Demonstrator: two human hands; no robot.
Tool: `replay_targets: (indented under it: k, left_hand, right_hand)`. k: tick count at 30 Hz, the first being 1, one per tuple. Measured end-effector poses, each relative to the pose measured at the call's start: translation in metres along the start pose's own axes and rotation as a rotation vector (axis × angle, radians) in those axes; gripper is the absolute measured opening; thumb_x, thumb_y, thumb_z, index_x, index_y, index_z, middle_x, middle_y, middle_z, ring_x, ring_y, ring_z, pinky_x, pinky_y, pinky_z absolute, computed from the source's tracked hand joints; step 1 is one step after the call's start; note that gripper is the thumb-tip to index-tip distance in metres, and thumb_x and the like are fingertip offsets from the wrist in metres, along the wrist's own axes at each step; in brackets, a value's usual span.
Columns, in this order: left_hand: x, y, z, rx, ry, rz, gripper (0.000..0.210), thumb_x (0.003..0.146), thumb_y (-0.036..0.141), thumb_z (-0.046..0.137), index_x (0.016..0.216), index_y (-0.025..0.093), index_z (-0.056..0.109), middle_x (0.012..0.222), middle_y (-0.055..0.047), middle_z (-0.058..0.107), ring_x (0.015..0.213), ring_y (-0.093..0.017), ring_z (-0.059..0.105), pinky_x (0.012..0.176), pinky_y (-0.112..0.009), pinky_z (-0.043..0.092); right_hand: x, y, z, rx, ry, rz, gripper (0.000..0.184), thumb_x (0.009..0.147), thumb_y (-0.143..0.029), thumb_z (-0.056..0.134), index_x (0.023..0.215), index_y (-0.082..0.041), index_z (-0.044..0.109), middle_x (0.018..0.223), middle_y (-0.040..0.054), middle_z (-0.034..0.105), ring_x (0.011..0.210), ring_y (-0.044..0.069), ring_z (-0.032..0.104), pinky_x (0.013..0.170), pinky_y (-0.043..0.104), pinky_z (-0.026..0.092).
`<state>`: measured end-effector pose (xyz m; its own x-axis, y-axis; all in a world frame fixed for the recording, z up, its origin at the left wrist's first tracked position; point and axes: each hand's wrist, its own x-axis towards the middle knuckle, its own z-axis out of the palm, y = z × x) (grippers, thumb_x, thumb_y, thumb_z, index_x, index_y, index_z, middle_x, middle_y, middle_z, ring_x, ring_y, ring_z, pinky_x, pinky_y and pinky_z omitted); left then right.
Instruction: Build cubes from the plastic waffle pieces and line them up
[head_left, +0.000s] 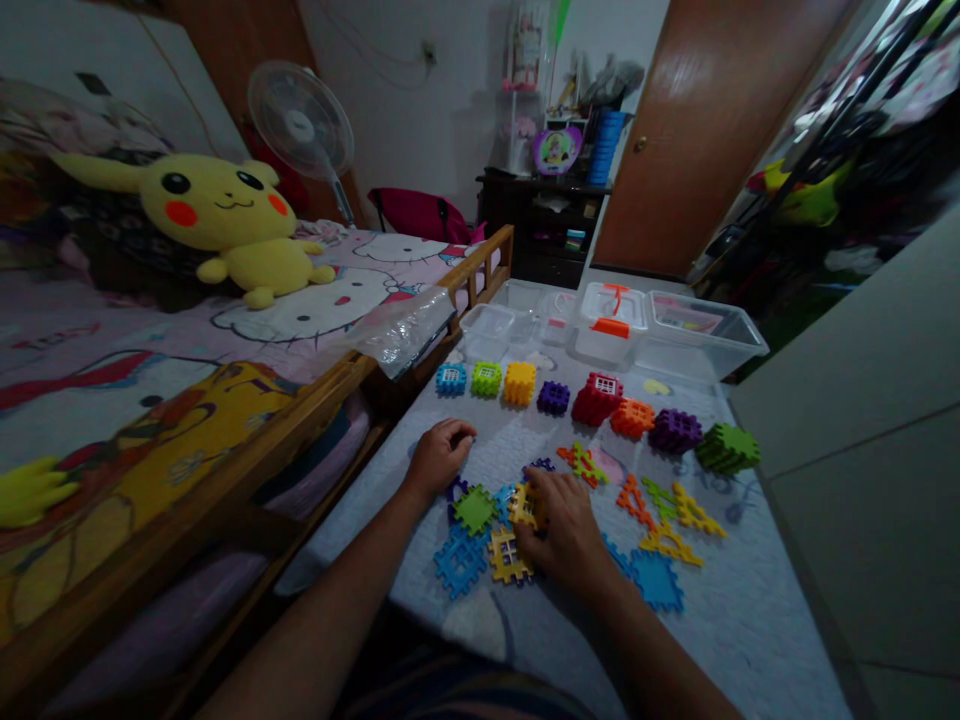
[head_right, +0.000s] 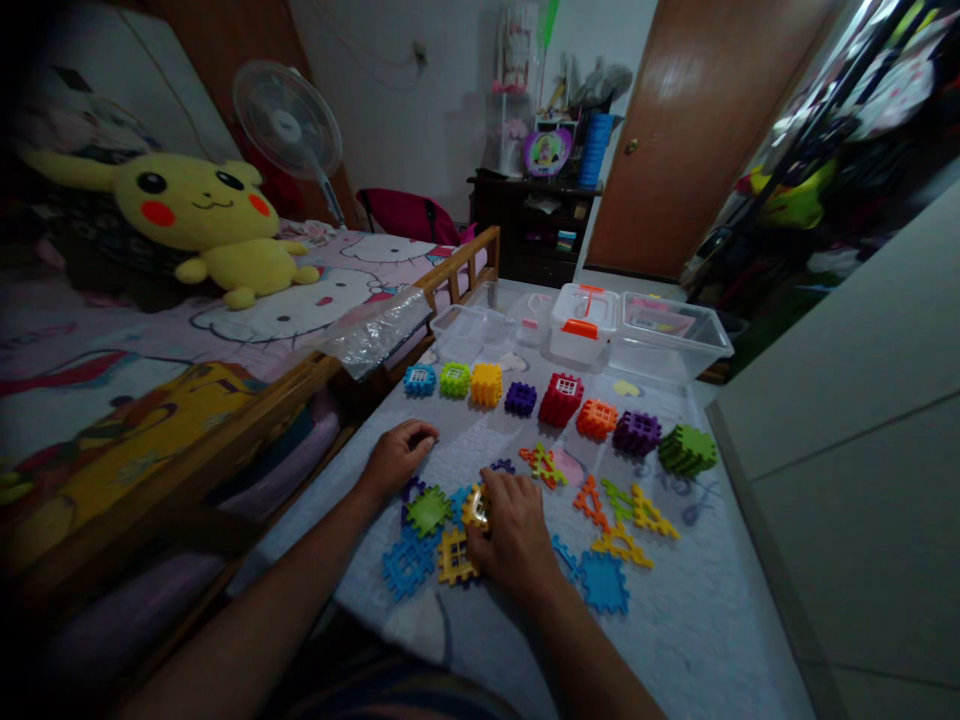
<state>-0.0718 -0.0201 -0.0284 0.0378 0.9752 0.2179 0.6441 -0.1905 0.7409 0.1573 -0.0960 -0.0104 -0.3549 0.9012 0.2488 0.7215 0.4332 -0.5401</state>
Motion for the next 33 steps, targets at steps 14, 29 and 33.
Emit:
replay_targets:
  k: [14,29,33]
  left_hand:
    - [0.0,0.002,-0.001,0.006,-0.001,0.013,0.017,0.081,0.021,0.051,0.084,0.019,0.067,0.088,-0.005,0.069,0.086,-0.02,0.065,0.083,-0.032,0.049]
    - [0.0,0.002,-0.001,0.012,0.016,0.023,0.016,0.079,0.019,0.052,0.083,0.02,0.067,0.087,-0.004,0.07,0.085,-0.02,0.065,0.081,-0.031,0.05]
    - [0.0,0.001,0.0,0.009,0.014,0.02,0.016,0.079,0.018,0.052,0.082,0.019,0.067,0.087,-0.004,0.069,0.084,-0.019,0.064,0.08,-0.031,0.05]
  right_hand:
    - [0.002,-0.005,0.0,-0.057,-0.007,0.027,0.057,0.073,-0.027,0.066,0.127,-0.014,0.052,0.114,0.0144,0.062,0.105,0.032,0.052,0.094,0.049,0.04]
    - [-0.002,0.001,0.009,0.046,0.036,-0.005,0.066,0.071,-0.013,0.058,0.135,-0.016,0.043,0.118,0.0143,0.052,0.11,0.03,0.052,0.096,0.048,0.047]
    - [-0.002,0.002,0.004,0.157,0.027,0.024,0.059,0.073,-0.012,0.058,0.13,-0.018,0.047,0.125,0.0132,0.048,0.117,0.028,0.051,0.101,0.043,0.046]
